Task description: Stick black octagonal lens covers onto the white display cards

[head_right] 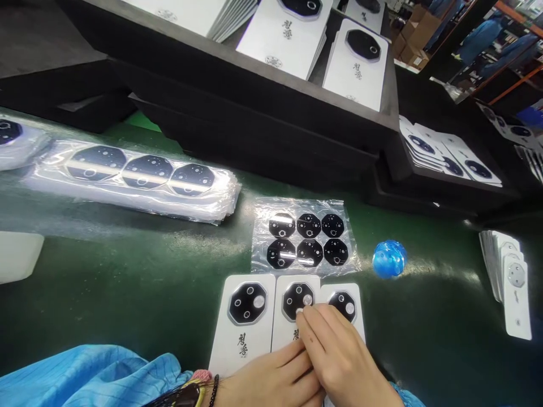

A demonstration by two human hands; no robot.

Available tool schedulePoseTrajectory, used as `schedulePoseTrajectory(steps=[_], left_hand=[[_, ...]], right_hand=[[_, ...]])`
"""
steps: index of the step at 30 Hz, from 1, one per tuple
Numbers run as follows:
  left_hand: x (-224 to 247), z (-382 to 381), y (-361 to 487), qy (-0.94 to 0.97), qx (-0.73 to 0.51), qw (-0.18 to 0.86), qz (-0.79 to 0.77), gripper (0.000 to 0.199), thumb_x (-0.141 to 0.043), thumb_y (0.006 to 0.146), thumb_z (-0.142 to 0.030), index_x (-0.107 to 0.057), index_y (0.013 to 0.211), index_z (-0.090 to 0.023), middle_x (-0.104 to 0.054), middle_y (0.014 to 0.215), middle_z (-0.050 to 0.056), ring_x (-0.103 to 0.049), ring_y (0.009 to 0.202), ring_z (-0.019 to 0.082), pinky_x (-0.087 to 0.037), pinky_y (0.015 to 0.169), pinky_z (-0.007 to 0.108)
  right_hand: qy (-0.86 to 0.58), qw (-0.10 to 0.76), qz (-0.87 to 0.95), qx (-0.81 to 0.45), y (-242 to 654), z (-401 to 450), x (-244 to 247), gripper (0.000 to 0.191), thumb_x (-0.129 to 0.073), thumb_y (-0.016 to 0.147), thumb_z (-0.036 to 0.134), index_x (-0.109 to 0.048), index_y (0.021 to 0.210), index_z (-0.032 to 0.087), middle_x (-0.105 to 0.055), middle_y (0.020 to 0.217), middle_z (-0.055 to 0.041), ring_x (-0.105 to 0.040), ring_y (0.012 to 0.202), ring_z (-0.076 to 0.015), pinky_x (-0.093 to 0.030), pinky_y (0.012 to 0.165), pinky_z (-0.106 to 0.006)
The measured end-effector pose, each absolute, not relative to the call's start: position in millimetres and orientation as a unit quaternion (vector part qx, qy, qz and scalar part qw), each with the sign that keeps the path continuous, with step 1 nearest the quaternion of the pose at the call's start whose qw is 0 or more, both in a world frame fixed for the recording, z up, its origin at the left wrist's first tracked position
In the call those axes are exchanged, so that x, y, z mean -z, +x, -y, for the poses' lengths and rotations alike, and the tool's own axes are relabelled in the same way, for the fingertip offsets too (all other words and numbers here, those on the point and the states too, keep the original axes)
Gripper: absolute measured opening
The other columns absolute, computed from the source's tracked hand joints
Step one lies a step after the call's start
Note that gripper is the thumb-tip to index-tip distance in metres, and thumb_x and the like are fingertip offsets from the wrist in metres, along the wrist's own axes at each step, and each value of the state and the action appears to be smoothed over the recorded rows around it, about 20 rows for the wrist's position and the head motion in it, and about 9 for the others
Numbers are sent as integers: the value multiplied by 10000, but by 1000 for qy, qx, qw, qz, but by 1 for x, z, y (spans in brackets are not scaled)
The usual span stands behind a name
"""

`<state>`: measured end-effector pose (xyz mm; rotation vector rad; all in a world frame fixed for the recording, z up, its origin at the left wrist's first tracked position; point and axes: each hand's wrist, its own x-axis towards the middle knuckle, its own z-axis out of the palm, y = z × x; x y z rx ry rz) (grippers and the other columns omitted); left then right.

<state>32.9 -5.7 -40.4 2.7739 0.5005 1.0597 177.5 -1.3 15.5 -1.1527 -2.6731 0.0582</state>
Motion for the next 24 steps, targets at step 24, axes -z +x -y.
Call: schedulePoseTrajectory(steps=[24], left_hand=[[43,9,28,935,-314,29,-160,244,-444,899,-193,-685,890,-233,-703,914,-44,-623,851,117,-476,885,222]], right_hand=[[-468,197,859,-66,181,-3,-11,282,-373,862,19,-584,987,158,-637,874,-56,-633,801,-154,-566,730,-246]])
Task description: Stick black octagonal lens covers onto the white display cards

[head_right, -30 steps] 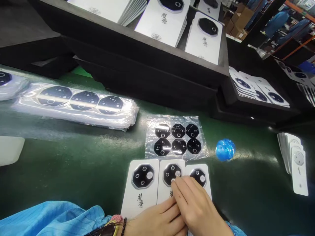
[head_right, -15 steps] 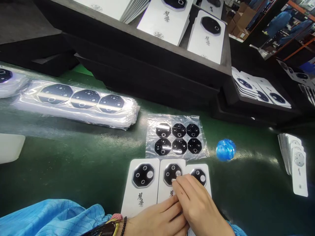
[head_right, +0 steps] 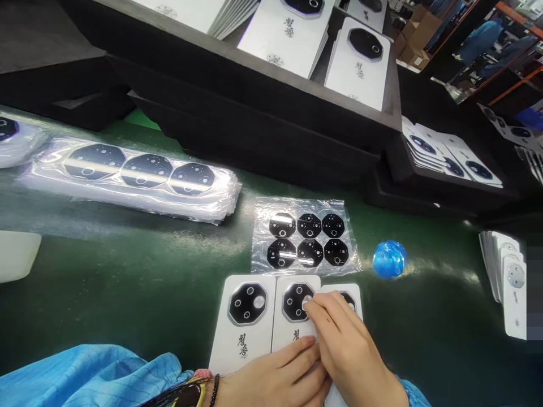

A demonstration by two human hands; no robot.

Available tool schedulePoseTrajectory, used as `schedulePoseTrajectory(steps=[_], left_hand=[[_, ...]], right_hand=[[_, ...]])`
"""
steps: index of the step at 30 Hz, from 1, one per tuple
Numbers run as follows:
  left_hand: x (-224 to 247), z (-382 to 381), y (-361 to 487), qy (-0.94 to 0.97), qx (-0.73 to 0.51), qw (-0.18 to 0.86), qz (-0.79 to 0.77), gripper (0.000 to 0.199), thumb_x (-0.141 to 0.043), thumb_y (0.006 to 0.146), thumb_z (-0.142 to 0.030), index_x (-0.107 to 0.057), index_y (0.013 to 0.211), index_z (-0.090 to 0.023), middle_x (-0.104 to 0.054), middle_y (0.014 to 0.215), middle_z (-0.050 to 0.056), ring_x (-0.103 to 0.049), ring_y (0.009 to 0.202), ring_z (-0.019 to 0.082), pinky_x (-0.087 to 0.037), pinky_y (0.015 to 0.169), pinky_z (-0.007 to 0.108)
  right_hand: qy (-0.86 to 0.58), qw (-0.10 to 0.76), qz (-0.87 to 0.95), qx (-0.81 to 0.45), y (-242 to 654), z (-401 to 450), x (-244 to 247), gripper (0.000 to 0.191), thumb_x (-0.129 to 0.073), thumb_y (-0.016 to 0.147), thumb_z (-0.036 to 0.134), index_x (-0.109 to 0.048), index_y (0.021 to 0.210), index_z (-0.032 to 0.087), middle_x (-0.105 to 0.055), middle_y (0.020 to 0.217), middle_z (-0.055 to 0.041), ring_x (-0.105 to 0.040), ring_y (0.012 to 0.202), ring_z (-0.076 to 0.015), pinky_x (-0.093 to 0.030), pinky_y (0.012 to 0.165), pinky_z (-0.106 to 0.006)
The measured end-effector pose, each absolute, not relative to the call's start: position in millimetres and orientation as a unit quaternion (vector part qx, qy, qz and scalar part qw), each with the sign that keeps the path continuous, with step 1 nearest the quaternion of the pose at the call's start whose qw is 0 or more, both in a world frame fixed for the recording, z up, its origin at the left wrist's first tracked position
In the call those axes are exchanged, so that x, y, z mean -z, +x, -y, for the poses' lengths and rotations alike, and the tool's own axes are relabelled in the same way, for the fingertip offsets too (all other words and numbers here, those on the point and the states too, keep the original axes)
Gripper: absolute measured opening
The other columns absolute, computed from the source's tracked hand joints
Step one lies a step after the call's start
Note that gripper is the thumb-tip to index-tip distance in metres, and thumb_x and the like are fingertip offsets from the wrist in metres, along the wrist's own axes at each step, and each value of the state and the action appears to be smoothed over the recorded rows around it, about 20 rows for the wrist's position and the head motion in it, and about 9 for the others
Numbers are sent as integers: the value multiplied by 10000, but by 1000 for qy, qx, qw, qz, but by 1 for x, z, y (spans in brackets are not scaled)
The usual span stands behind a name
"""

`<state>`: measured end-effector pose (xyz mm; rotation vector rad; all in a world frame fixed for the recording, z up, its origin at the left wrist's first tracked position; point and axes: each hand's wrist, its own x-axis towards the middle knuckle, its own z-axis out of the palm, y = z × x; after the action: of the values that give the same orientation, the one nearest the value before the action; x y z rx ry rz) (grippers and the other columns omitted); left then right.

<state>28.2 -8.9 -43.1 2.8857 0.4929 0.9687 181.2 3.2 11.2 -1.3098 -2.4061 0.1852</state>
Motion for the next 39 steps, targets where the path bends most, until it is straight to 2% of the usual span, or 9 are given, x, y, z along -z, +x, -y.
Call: schedulePoseTrajectory(steps=[5,8,12,16,21,24,29,34,39], left_hand=[[41,6,31,945,-296,45,-134,211,-485,881,-187,-687,843,-238,-680,778,-48,-613,730,109,-512,795,218],[38,4,30,953,-271,48,-128,255,-467,891,-176,-694,820,-267,-669,737,-69,-599,684,97,-516,785,208],[34,2,27,963,-239,49,-112,308,-427,924,-193,-698,837,-312,-680,768,-97,-599,691,87,-513,764,200],[37,4,28,953,-271,59,-119,262,-485,902,-200,-697,775,-287,-670,720,-97,-588,669,87,-516,763,211],[40,6,30,938,-308,61,-143,263,-498,886,-183,-693,736,-274,-659,680,-94,-583,648,90,-525,754,210],[36,4,28,949,-282,51,-134,320,-442,913,-164,-697,773,-299,-666,702,-105,-595,665,83,-519,757,200],[32,2,28,959,-249,56,-121,279,-461,908,-193,-704,806,-284,-669,695,-82,-598,647,94,-511,729,201],[33,3,29,953,-268,60,-128,215,-522,887,-215,-700,774,-258,-657,672,-87,-583,627,86,-512,701,202],[38,6,30,941,-302,54,-143,223,-532,881,-214,-693,733,-263,-646,663,-83,-574,640,95,-517,748,216]], right_hand=[[-448,194,872,-46,172,-9,-9,355,-368,800,-36,-603,995,145,-657,889,-65,-646,844,-175,-559,779,-264],[-436,193,879,-30,164,-13,-11,352,-360,801,-45,-625,954,130,-673,850,-68,-657,805,-171,-549,780,-243],[-427,170,888,13,160,-15,-12,319,-341,876,13,-636,946,112,-691,853,-84,-662,825,-177,-554,781,-252],[-408,138,902,35,162,-12,-13,322,-325,903,33,-628,978,114,-702,883,-82,-663,851,-179,-575,772,-286],[-404,141,904,7,161,-12,-16,299,-331,915,46,-621,969,99,-697,846,-90,-660,811,-181,-580,726,-296],[-408,141,902,-8,161,-13,-17,308,-321,919,43,-614,982,113,-690,857,-78,-653,810,-172,-574,723,-286],[-408,169,897,-19,159,-17,-17,286,-329,924,48,-612,919,93,-669,760,-78,-639,721,-161,-562,660,-263],[-407,177,896,-10,157,-19,-19,285,-329,925,54,-608,926,113,-678,765,-67,-641,722,-153,-563,662,-251],[-416,161,895,-10,161,-14,-16,316,-313,907,37,-610,959,130,-693,825,-67,-660,778,-162,-580,715,-267]])
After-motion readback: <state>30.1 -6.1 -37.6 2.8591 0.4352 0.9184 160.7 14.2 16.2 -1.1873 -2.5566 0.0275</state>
